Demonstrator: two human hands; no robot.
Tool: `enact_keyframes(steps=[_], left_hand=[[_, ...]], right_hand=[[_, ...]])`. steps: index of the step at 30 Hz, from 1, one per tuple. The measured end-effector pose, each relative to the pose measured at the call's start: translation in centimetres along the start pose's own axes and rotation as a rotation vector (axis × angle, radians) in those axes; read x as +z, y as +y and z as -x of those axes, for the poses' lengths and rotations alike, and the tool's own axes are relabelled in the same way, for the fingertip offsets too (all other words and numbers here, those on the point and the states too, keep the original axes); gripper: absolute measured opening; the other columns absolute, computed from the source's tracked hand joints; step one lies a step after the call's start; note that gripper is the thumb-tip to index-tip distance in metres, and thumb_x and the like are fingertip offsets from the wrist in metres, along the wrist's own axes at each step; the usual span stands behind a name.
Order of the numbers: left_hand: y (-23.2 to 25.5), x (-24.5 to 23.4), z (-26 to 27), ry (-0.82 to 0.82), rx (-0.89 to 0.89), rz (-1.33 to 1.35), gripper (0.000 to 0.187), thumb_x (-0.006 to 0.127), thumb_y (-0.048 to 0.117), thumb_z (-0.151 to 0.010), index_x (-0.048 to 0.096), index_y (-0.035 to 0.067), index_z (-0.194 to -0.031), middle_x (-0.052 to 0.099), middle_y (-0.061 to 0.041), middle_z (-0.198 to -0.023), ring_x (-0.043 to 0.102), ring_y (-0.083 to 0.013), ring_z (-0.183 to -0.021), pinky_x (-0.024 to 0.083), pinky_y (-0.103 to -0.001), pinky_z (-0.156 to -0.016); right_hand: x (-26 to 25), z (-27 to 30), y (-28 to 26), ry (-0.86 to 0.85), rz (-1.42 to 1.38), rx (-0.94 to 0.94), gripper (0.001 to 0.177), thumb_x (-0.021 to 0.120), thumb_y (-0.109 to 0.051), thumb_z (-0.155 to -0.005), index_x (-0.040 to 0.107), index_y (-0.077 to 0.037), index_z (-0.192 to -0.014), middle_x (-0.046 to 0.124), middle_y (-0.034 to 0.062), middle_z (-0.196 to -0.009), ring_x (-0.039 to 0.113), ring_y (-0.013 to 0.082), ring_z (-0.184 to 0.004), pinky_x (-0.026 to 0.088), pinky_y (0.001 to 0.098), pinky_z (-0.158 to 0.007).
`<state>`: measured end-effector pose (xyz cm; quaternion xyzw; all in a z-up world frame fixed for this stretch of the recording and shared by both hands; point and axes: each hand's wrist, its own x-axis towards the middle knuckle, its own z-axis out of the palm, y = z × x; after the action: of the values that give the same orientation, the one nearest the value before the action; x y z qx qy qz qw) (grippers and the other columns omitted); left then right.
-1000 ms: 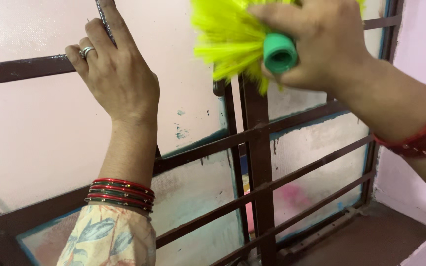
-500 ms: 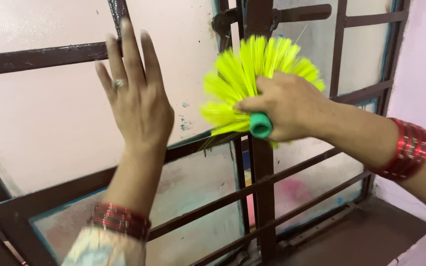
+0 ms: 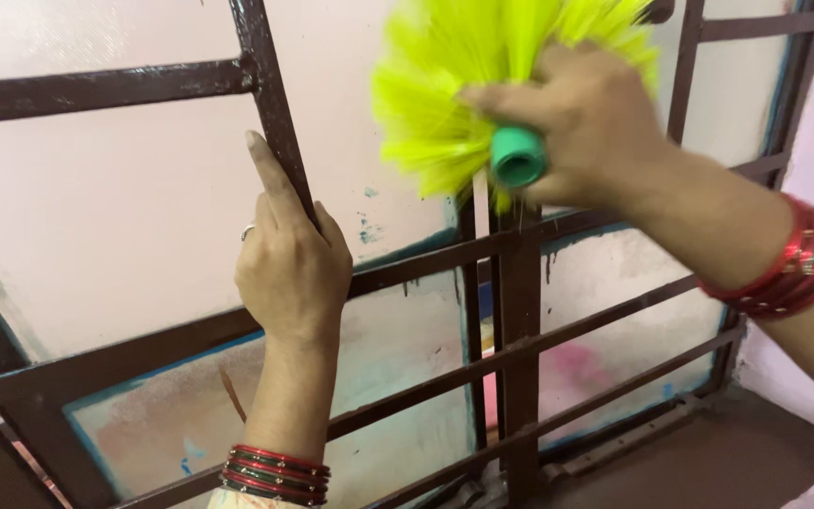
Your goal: The person cleans a window grill by dusting along the metal bars and window frame using a handheld duster brush.
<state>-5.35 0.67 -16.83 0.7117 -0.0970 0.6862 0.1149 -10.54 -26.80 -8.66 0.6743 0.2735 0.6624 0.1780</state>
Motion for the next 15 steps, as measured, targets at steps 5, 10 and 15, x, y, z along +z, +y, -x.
enact_keyframes(steps=[5,10,15], left_hand=[[-0.5,0.8,0.4,0.026,0.016,-0.037,0.085,0.063,0.002,-0.088,0.023,-0.003,-0.163,0.061,-0.007,-0.083,0.06,-0.0237,-0.059,0.048,-0.036,-0.05],[-0.8,1.2,0.9,0.05,0.021,-0.009,0.089,0.062,-0.001,-0.088,0.02,0.002,-0.166,0.063,-0.006,-0.089,0.061,-0.0259,-0.064,0.048,-0.038,-0.054],[-1.1,1.4,1.1,0.037,0.038,0.021,0.085,0.061,-0.003,-0.09,0.015,0.0,-0.161,0.064,-0.006,-0.091,0.062,-0.0236,-0.063,0.049,-0.036,-0.053]], right_hand=[[2.0,1.9,-2.4,-0.101,-0.169,0.037,0.045,0.082,-0.03,-0.071,0.08,-0.024,-0.116,0.057,0.0123,-0.077,0.057,0.0312,-0.067,0.048,0.0441,-0.063],[0.8,3.6,-3.6,-0.206,-0.262,0.01,0.043,0.08,-0.031,-0.071,0.08,-0.023,-0.113,0.056,0.0114,-0.077,0.059,0.0315,-0.07,0.049,0.0439,-0.063],[-2.3,3.2,-1.9,-0.28,-0.208,-0.032,0.049,0.083,-0.035,-0.065,0.081,-0.024,-0.112,0.057,0.0121,-0.073,0.06,0.0311,-0.067,0.049,0.0438,-0.059]])
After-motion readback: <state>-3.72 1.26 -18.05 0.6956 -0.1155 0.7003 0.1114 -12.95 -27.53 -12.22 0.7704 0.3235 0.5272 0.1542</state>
